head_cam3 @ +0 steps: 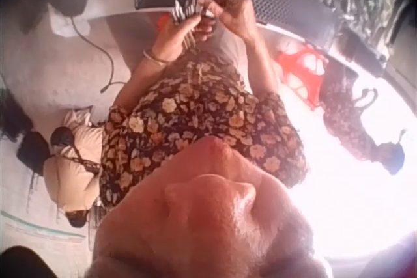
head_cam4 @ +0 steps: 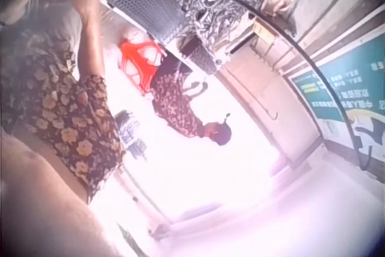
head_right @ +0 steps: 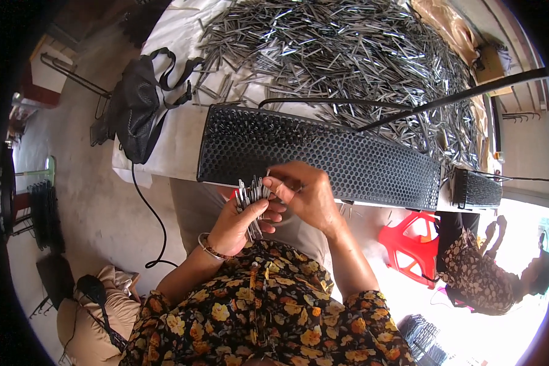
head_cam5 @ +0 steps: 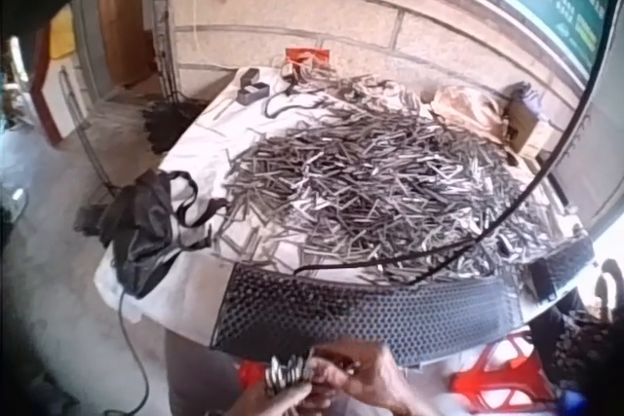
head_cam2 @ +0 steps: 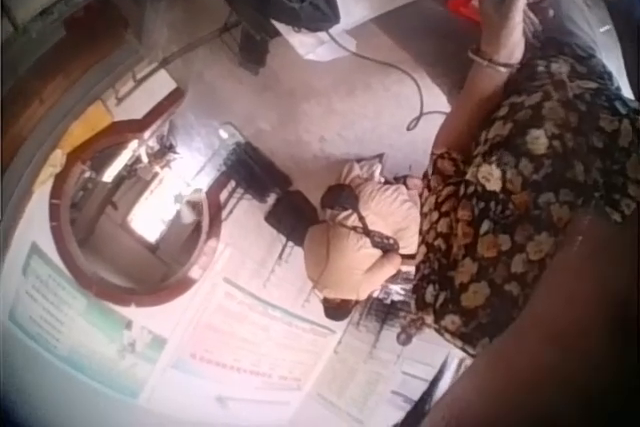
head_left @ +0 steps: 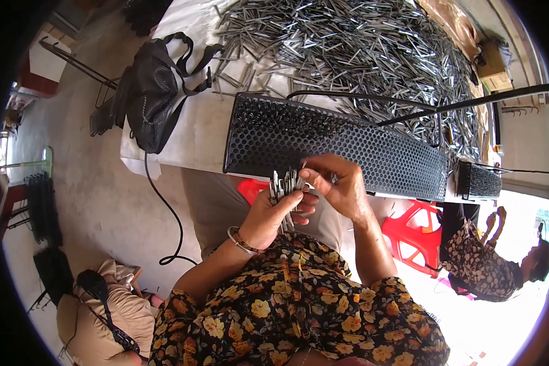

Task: The person assembles metal pieces by hand, inserting them into a perforated panel.

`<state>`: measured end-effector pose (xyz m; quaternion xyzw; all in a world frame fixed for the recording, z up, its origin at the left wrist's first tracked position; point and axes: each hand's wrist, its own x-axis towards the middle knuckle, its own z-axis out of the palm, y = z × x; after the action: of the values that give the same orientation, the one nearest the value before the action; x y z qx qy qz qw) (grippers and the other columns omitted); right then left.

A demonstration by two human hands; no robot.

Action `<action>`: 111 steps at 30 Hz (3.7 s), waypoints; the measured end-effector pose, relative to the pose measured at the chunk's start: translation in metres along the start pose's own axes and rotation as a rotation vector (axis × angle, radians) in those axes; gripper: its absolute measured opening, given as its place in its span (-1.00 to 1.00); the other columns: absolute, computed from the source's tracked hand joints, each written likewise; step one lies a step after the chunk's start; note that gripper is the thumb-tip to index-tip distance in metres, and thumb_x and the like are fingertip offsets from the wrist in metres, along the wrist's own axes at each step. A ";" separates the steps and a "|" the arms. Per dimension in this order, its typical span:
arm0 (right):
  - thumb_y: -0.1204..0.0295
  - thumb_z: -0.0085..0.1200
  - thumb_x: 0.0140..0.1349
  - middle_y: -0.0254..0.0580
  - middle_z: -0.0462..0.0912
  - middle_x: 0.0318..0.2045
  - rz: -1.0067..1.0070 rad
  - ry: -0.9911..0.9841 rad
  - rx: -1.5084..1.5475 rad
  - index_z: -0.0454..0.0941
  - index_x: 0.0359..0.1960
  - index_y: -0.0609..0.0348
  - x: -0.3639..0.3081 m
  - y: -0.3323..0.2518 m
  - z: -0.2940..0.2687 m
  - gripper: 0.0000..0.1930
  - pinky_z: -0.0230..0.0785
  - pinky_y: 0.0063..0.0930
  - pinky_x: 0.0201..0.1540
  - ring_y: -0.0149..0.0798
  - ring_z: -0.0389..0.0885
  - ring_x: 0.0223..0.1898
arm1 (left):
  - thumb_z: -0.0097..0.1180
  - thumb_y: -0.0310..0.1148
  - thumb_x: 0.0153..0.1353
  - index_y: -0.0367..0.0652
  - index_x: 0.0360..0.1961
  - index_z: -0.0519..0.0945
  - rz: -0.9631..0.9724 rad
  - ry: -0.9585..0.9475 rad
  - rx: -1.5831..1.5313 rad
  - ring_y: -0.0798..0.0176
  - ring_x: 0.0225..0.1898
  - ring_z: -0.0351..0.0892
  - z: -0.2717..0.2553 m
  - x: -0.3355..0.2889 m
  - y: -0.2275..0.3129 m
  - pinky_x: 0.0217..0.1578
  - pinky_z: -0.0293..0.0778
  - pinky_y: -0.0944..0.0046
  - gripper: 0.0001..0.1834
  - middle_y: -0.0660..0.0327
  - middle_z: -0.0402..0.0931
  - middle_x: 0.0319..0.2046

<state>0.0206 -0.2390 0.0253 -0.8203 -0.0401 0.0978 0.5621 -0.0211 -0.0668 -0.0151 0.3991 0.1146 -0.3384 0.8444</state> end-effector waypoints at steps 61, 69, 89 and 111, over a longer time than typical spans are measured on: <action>0.55 0.20 0.14 -0.17 0.68 -0.31 -0.327 0.250 -0.168 0.64 -0.23 0.26 0.065 -0.006 0.074 -0.84 0.41 -0.62 -0.39 -0.48 0.56 -0.44 | 0.00 -0.26 0.34 -0.18 0.01 0.49 -0.047 0.056 -0.036 0.39 -0.34 0.57 -0.039 -0.029 0.012 -0.41 0.52 0.38 -0.69 0.15 0.59 -0.24; 0.56 0.21 0.12 -0.17 0.68 -0.30 -0.506 0.284 -0.286 0.63 -0.19 0.22 0.072 0.007 0.076 -0.81 0.47 -0.57 -0.39 -0.39 0.62 -0.42 | 0.05 -0.23 0.32 -0.21 -0.08 0.52 -0.050 0.058 -0.058 0.36 -0.34 0.59 -0.035 -0.026 0.012 -0.38 0.52 0.38 -0.71 0.14 0.61 -0.28; 0.34 0.13 0.23 -0.04 0.62 -0.38 -0.409 0.183 0.120 0.60 -0.32 0.34 0.020 0.012 0.041 -0.76 0.45 -0.29 -0.25 -0.10 0.60 -0.31 | 0.03 -0.31 0.28 -0.27 -0.15 0.53 0.071 0.167 0.143 0.39 -0.41 0.53 -0.010 -0.022 0.013 -0.46 0.45 0.42 -0.76 0.19 0.57 -0.35; 0.25 0.17 0.20 -0.04 0.58 -0.41 -0.244 0.329 0.400 0.62 -0.36 0.34 -0.056 0.074 0.025 -0.69 0.42 -0.36 -0.27 -0.14 0.58 -0.30 | 0.05 -0.24 0.31 -0.16 0.04 0.45 -0.091 0.014 0.643 0.43 -0.26 0.53 0.019 0.013 -0.001 -0.38 0.42 0.43 -0.66 0.30 0.53 -0.17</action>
<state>-0.0427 -0.2535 -0.0461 -0.6870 -0.0266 -0.0989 0.7194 -0.0137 -0.0880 -0.0091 0.6421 0.0253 -0.3922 0.6582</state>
